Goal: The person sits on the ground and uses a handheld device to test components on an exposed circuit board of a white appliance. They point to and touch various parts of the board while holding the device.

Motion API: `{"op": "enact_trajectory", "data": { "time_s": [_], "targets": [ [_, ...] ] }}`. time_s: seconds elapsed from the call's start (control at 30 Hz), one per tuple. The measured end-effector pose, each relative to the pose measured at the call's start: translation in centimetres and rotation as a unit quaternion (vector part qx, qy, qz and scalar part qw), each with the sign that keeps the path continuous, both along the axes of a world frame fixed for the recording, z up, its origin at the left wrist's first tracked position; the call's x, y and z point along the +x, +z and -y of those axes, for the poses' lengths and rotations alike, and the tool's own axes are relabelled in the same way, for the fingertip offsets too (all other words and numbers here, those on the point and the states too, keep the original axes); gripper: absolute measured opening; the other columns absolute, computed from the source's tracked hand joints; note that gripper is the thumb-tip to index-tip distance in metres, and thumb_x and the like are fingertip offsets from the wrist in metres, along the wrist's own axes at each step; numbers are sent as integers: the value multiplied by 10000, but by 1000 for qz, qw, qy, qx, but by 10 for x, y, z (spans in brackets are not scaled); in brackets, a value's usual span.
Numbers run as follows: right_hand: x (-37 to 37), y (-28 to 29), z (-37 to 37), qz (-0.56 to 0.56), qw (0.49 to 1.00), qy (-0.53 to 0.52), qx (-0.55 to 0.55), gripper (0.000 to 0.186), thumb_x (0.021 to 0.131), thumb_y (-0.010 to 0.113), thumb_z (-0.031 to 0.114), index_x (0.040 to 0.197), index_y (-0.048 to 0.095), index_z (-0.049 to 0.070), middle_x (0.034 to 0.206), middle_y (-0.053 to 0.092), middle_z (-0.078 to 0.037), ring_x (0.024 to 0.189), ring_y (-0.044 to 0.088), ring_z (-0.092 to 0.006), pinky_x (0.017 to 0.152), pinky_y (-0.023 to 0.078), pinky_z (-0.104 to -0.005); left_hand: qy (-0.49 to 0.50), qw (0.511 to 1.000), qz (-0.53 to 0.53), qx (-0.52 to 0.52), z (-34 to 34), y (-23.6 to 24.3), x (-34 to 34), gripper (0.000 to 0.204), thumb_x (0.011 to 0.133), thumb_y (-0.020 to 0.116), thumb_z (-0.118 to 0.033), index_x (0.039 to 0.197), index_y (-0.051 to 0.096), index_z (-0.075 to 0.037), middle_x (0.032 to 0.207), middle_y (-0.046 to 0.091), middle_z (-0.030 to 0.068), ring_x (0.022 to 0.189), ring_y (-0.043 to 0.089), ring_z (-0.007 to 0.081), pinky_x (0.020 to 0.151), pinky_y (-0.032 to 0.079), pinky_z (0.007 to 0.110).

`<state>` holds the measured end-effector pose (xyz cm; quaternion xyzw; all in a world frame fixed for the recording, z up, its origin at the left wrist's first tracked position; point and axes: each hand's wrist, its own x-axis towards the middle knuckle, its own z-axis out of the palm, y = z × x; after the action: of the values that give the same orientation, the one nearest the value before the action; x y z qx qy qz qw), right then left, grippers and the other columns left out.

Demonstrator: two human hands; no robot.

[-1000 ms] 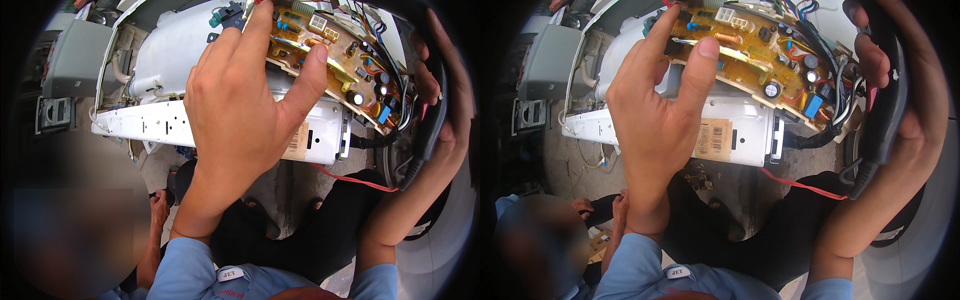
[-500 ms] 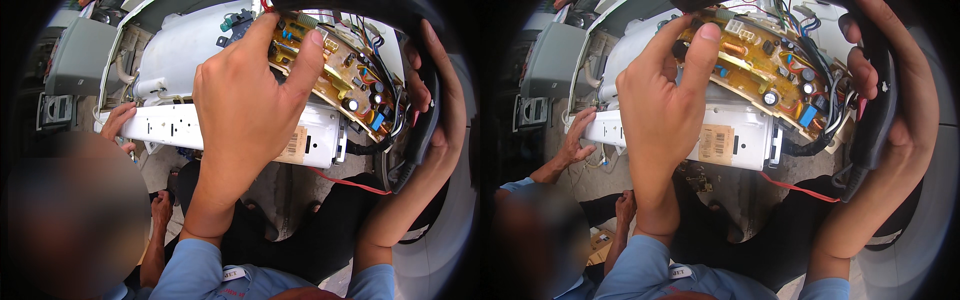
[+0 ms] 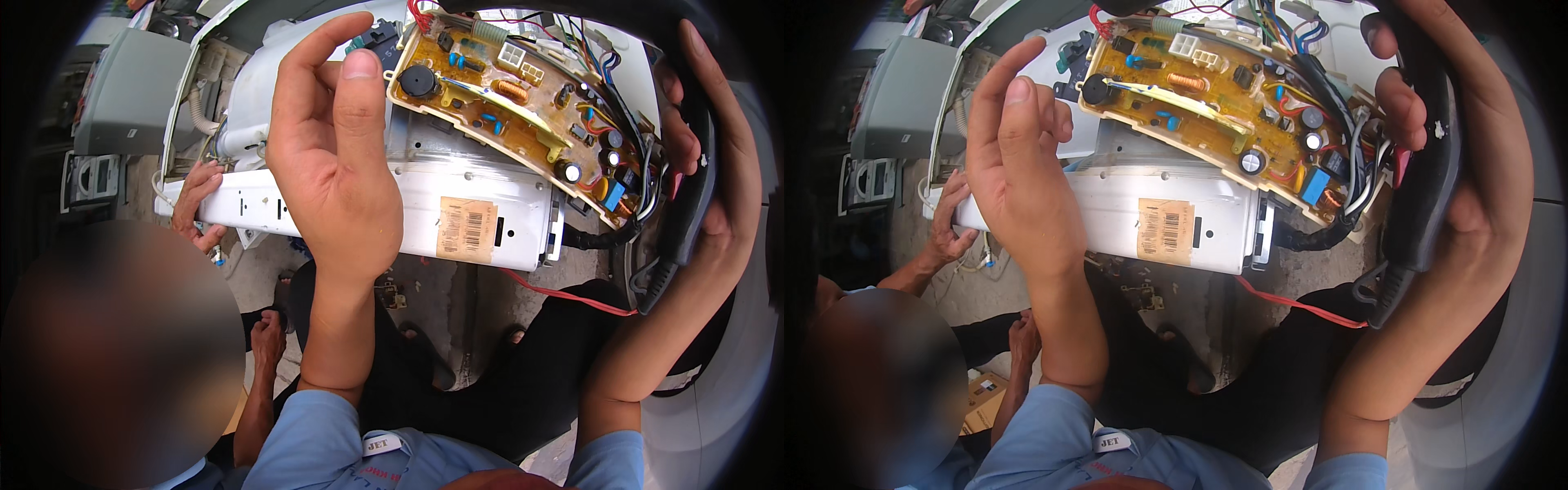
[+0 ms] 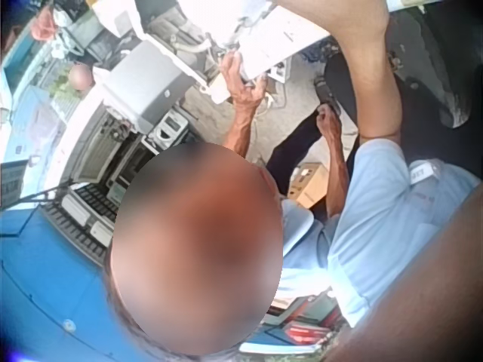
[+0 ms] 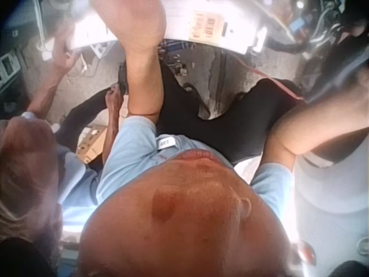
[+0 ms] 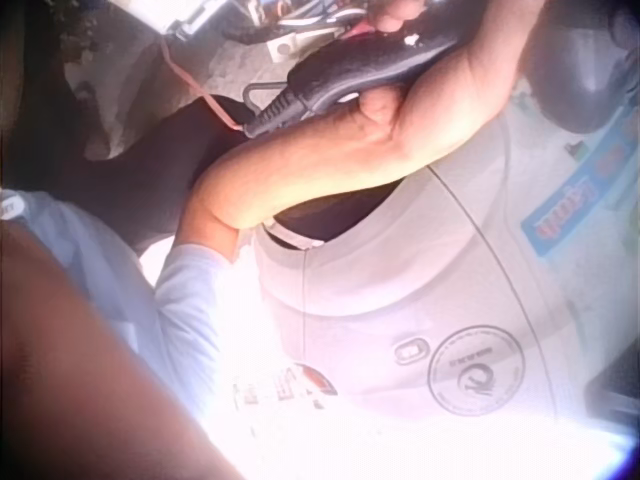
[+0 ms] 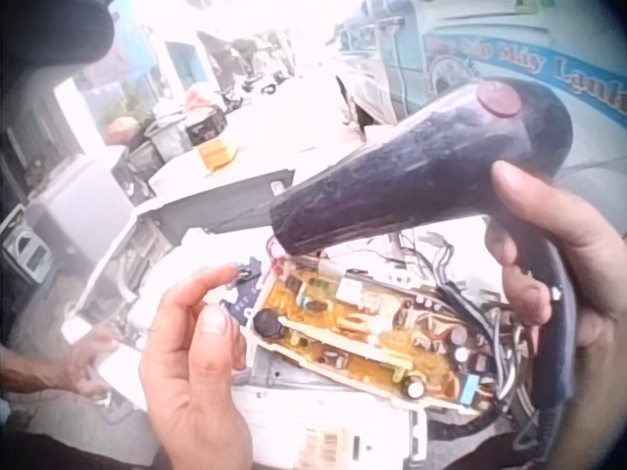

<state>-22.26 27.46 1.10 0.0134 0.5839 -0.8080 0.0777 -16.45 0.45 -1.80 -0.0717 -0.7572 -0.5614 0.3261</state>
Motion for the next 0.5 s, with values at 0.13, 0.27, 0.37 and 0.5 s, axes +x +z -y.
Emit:
{"op": "enact_trajectory", "data": {
  "time_s": [0.13, 0.27, 0.37, 0.5],
  "targets": [
    [0, -1, -7, -15, 1000, -19, 16, 319, 1053, 635, 281, 886, 527, 32, 606, 491, -1, 360, 407, -15, 327, 320, -140, 29, 997, -53, 38, 7, 4, -8, 263, 1054, 586, -139, 1261, 610, 22, 909, 562, 8, 782, 504, 74, 756, 434, 239],
    [-1, -3, -6, -28, 999, -33, 31, 299, 1053, 634, 264, 916, 538, 16, 650, 499, -4, 371, 420, -18, 331, 336, -138, 19, 997, -45, 52, 14, -1, -14, 215, 1055, 636, -166, 1176, 604, 9, 963, 617, 42, 830, 583, 95, 786, 481, 255],
    [-3, -2, -7, -26, 999, -28, 20, 288, 1056, 627, 254, 937, 542, 5, 657, 490, -5, 377, 426, -18, 332, 345, -136, 8, 999, -42, -3, 20, -5, -22, 251, 1063, 631, -211, 1182, 597, 8, 991, 634, 54, 873, 610, 107, 796, 484, 256],
    [-7, -2, -17, -13, 999, 13, 42, 274, 1061, 617, 248, 968, 550, -1, 679, 488, -14, 393, 440, -13, 334, 356, -132, 3, 996, -91, 24, 23, -9, -22, 251, 1069, 622, -245, 1163, 579, -16, 1024, 641, 56, 940, 622, 126, 826, 480, 278]
  ]
}}
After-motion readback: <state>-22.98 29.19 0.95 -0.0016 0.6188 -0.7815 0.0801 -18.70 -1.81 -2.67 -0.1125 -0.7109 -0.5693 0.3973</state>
